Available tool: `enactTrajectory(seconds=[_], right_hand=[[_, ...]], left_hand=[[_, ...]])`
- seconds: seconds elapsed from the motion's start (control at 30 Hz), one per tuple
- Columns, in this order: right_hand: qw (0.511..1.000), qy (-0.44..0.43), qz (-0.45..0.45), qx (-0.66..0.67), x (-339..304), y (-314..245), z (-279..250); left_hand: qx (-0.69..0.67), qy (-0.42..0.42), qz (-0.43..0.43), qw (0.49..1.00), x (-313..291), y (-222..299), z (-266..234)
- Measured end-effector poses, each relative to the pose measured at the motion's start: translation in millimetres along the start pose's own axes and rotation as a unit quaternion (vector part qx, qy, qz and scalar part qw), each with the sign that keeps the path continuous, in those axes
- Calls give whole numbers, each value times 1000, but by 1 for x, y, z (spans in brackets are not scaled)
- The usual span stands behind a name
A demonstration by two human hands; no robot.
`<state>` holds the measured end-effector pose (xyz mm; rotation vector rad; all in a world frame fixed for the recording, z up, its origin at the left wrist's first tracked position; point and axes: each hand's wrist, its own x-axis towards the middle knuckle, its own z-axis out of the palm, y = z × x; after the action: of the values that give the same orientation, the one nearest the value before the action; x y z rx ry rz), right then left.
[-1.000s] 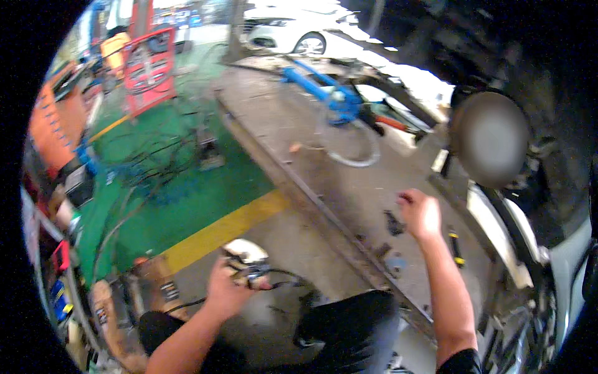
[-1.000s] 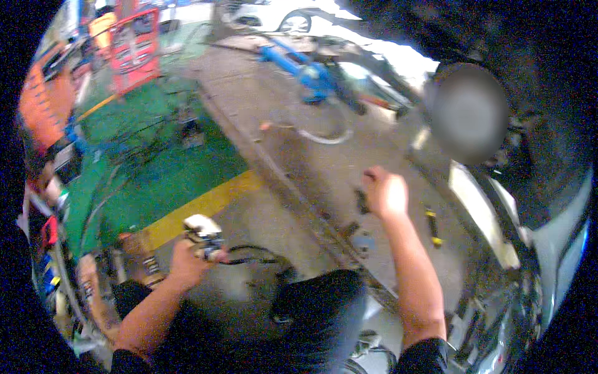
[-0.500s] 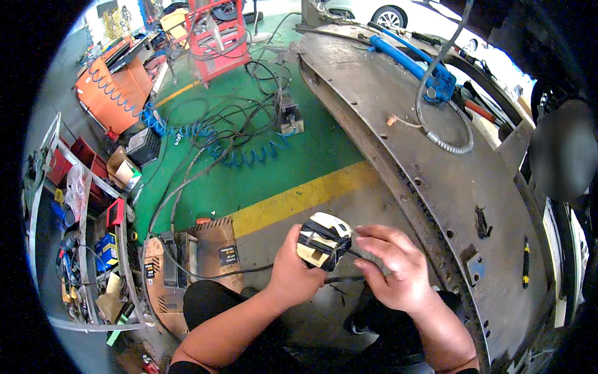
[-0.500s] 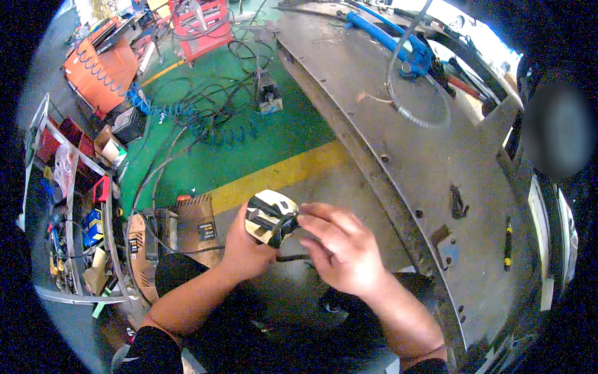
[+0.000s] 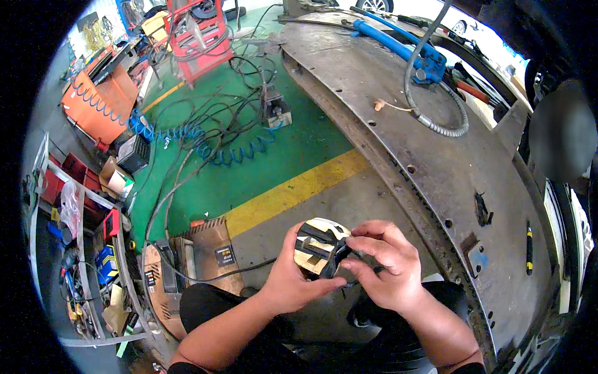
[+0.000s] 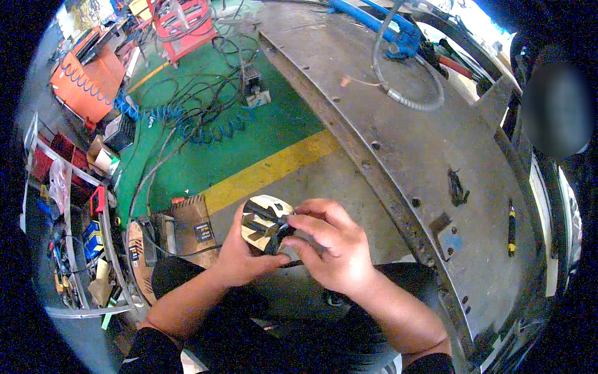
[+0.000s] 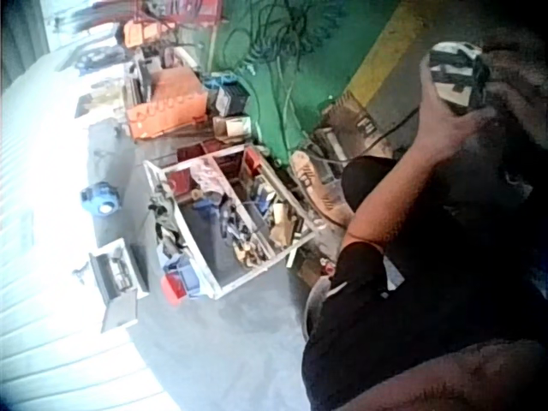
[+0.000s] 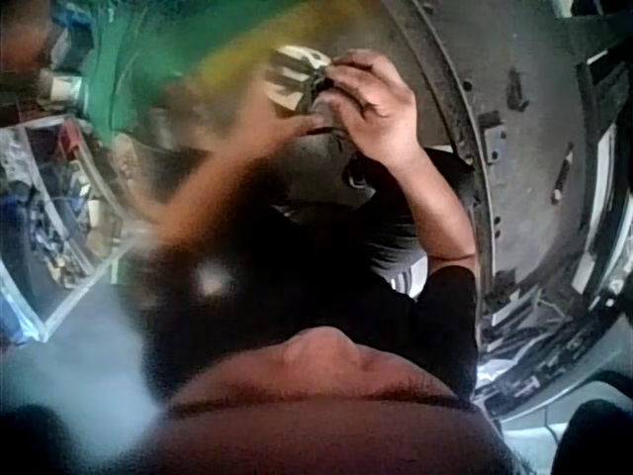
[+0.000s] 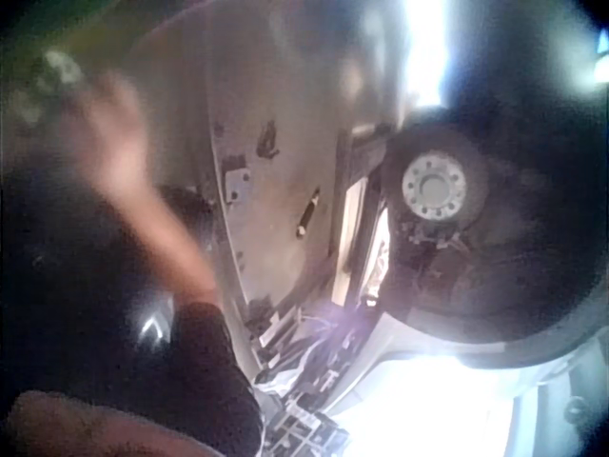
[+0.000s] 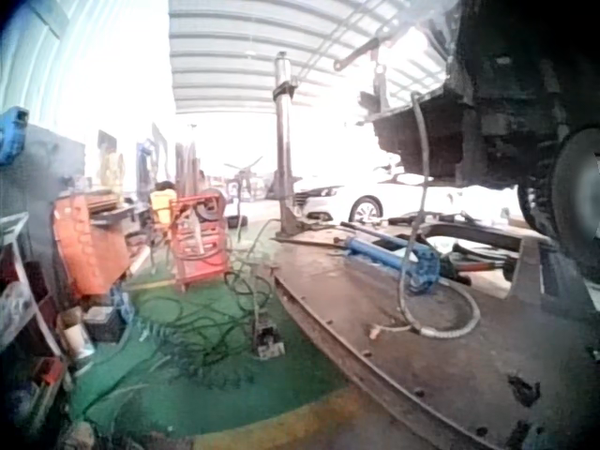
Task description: The person sits on the floor of a workshop and uses a utility knife to strip the black insulation from a white electrical component. They then use their fingers to peel away the remaining insulation and expose the internal metal contacts.
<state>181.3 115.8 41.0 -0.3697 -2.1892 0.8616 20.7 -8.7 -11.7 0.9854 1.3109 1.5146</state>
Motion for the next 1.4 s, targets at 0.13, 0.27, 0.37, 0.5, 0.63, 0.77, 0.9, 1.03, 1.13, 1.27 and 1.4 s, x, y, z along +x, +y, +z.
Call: enactTrajectory(seconds=[0.13, 0.27, 0.37, 0.5, 0.63, 0.77, 0.9, 1.03, 1.13, 1.27, 1.4], right_hand=[[999, 4, 30, 20, -3, 0, 7], [998, 10, 44, 34, -7, 5, 2], [998, 34, 35, 39, -12, 4, 10], [997, 56, 46, 15, -11, -6, 17], [998, 56, 8, -33, -14, -7, 16], [996, 71, -25, -49, -7, -9, 2], [993, 57, -66, -76, 2, -5, -7], [981, 16, -130, -145, 4, 1, -6], [971, 6, -161, -175, 4, 3, -8], [984, -13, -111, -142, 3, 0, -9], [984, -66, -104, -129, 9, -5, -19]], left_hand=[[18, 32, 13, 999, -2, 1, 4], [189, 29, 56, 980, -4, 22, 10], [172, 51, 97, 979, -6, 12, 8], [185, 57, 91, 977, -9, 16, 7], [202, 46, 75, 975, -8, 20, 6], [230, 65, 74, 968, -5, 25, 6], [273, 80, 71, 956, -6, 23, 4], [334, 56, 126, 933, -9, 22, 4], [308, 53, 134, 940, -11, 20, 5], [316, 39, 152, 935, -10, 15, 5], [339, 33, 194, 920, -9, 9, 5]])
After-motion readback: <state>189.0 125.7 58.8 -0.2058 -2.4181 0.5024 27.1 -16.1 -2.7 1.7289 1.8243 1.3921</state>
